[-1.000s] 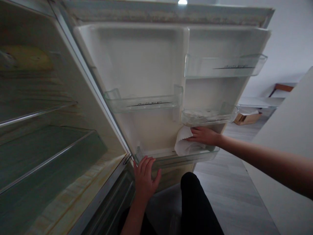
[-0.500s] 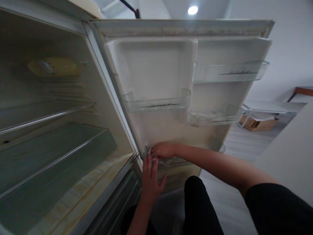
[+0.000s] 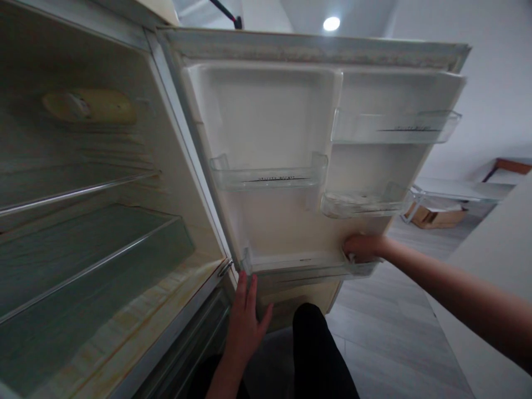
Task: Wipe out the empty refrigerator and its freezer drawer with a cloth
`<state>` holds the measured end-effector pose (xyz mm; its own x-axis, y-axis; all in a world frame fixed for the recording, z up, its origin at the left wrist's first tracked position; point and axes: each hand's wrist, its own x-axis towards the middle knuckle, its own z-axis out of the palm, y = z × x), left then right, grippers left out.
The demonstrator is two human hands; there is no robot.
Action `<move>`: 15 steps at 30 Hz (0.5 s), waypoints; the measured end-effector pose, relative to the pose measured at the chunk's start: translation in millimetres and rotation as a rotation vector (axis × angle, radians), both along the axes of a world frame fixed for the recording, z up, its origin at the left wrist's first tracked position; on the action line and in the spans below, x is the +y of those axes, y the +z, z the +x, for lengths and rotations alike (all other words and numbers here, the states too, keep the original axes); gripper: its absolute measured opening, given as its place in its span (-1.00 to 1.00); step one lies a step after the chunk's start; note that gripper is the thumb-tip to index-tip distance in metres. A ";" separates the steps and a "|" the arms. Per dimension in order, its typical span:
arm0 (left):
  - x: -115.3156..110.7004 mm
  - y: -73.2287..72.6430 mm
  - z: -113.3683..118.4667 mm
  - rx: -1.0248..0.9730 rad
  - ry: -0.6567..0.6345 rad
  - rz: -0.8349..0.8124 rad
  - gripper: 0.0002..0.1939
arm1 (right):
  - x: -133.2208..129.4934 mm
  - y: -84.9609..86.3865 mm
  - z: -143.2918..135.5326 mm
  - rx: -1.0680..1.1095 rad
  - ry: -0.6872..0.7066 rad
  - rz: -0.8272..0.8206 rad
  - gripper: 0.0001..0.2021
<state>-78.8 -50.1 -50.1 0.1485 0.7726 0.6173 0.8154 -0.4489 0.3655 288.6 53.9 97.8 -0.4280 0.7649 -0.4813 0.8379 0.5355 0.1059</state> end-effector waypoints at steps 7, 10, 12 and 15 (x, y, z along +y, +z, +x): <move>-24.1 -16.3 -6.3 -0.317 -0.005 -0.185 -0.17 | -12.6 20.5 -45.8 0.683 0.103 -0.023 -0.69; -42.4 -43.7 -15.4 -0.521 0.031 -0.336 -0.28 | -24.7 11.1 -122.1 0.838 0.260 0.043 -0.64; -53.9 -60.7 -21.5 -0.614 0.076 -0.393 -0.36 | -34.8 -4.3 -179.4 0.725 0.374 0.162 -0.54; -65.3 -77.2 -32.2 -0.666 0.104 -0.437 -0.39 | -48.8 -28.3 -251.4 0.493 0.246 0.465 -0.49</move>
<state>-111.0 -115.4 -127.3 -0.2307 0.9544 0.1892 0.3940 -0.0862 0.9151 37.2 5.1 69.4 -0.6975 0.6974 0.1646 0.7081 0.7061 0.0088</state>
